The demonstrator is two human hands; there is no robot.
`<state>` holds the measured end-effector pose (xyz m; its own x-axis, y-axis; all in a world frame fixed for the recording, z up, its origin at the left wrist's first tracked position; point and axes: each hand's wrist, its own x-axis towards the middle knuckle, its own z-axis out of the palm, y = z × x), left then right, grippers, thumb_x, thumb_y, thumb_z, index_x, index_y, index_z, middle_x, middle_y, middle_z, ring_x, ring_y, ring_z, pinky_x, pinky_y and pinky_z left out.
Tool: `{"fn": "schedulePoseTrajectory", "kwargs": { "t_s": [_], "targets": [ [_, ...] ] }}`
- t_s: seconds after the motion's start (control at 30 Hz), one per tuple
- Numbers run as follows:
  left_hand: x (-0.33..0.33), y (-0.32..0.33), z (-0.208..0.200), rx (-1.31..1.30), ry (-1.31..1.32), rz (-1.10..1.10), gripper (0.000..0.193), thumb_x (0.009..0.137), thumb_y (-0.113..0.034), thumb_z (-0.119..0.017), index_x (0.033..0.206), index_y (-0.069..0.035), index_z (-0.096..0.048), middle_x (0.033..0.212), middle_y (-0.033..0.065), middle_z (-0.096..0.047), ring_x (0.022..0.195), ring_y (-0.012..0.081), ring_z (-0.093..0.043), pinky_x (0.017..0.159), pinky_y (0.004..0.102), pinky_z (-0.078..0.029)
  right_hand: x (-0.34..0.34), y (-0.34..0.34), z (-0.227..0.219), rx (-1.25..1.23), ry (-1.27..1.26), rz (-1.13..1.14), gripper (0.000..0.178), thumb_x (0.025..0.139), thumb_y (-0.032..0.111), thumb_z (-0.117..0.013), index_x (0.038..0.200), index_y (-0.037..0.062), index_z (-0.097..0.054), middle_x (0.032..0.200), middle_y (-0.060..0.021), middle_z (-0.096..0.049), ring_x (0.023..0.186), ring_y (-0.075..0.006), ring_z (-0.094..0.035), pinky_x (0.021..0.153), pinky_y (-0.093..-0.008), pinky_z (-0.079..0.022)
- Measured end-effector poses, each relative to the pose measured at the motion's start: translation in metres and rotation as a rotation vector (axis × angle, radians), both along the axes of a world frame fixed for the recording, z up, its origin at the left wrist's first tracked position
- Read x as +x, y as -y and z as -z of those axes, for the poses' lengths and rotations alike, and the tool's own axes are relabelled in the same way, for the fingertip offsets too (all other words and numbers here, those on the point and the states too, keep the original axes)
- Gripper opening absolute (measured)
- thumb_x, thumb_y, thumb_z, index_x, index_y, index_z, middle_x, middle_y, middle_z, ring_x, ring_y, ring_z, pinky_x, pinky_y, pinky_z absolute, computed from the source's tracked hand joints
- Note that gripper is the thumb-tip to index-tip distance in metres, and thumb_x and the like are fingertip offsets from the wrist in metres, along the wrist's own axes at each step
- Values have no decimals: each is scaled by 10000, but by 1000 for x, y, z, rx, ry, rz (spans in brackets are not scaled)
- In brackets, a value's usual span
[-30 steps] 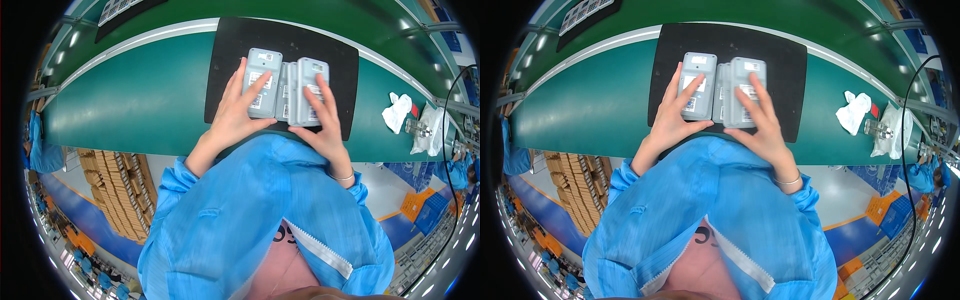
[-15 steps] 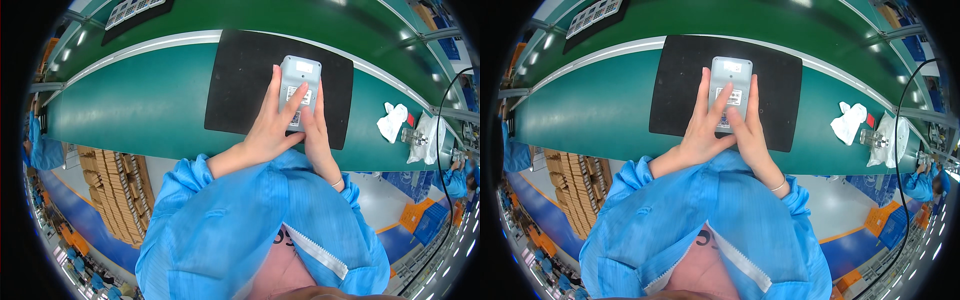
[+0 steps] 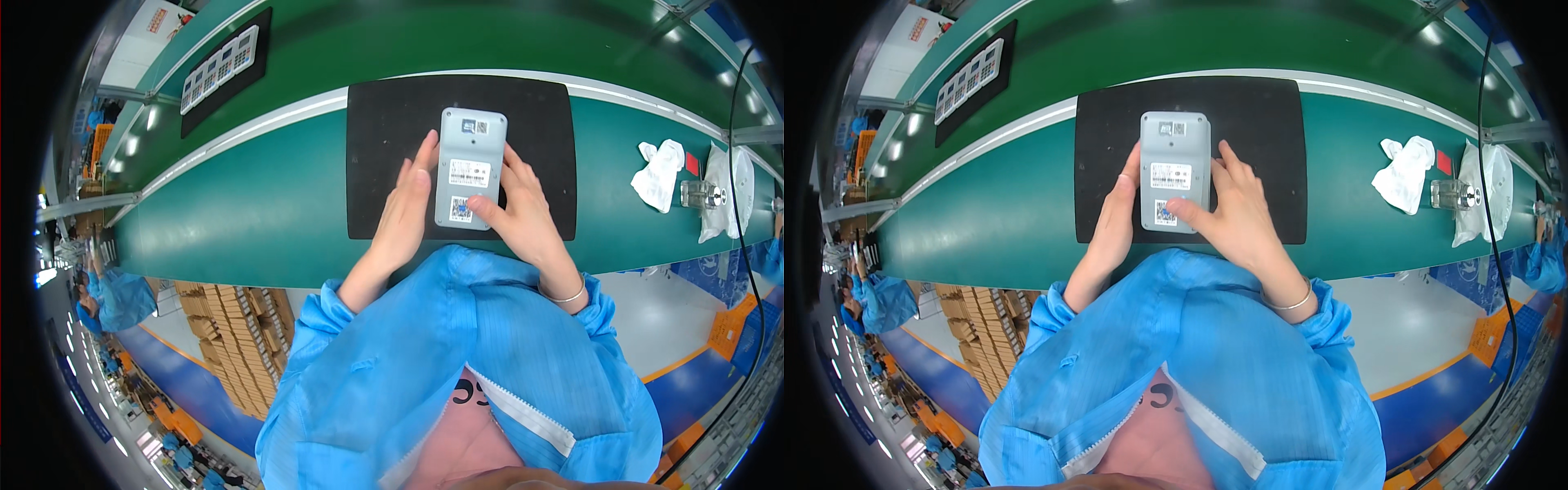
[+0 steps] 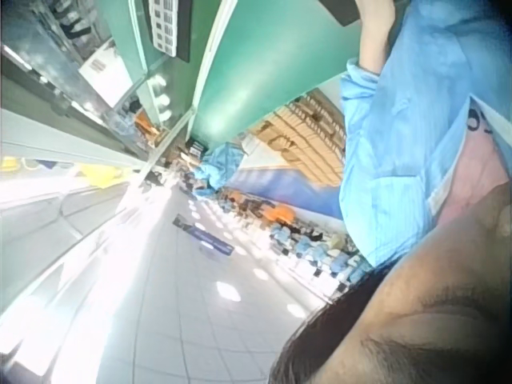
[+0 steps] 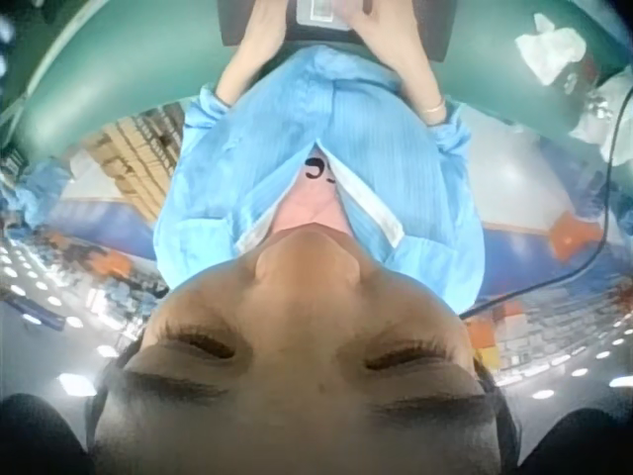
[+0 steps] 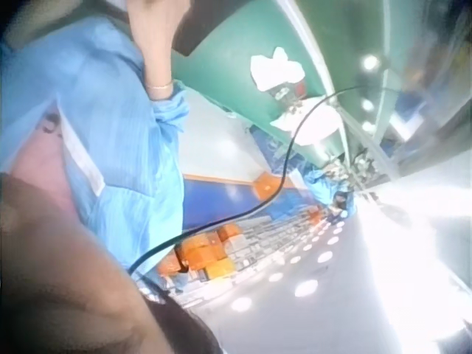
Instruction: The person wipes the back of five POS machines with a cloth, stacks them to wipe the sides, and uses tweezers to remove debris from the edges. Then, the person flips the machines over to wipe the screens and bodies before arranging them on the work surface.
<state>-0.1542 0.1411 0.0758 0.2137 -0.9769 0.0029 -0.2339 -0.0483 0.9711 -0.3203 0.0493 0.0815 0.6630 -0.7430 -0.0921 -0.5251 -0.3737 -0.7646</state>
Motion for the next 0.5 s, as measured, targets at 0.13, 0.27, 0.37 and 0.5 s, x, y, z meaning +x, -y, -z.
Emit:
{"fn": "schedulePoseTrajectory", "kwargs": {
  "t_s": [0.13,0.27,0.37,0.5],
  "targets": [
    [-9,6,-14,-139,-372,-21,713,1037,-531,-153,1559,-51,-83,1596,168,-135,1463,304,-221,1193,401,-167,1,-6,-7,277,301,22,1109,696,430,-832,1497,-27,-217,1458,-289,-391,1369,-436,-379,1102,-465,-353],
    [-5,13,-12,-248,-291,17,804,999,-611,-156,1555,-33,-98,1598,150,-63,1481,302,-129,1190,418,-147,1,-10,9,67,444,-25,1304,631,270,-895,1536,0,5,1489,-293,-335,1363,-431,-390,1089,-446,-379],
    [0,10,5,-334,-83,105,855,975,-641,-139,1546,-5,-113,1593,189,-63,1466,322,-124,1181,445,-123,-1,-9,27,-152,451,-94,1328,633,190,-899,1535,9,59,1519,-292,-275,1368,-448,-371,1087,-457,-383],
    [-10,-7,33,-273,-47,129,844,982,-623,-169,1545,-4,-61,1593,200,-57,1465,342,-110,1183,454,-103,-3,-12,37,-293,451,-151,1305,646,173,-893,1540,26,46,1540,-296,-218,1374,-483,-335,1088,-475,-389]
  ]
}}
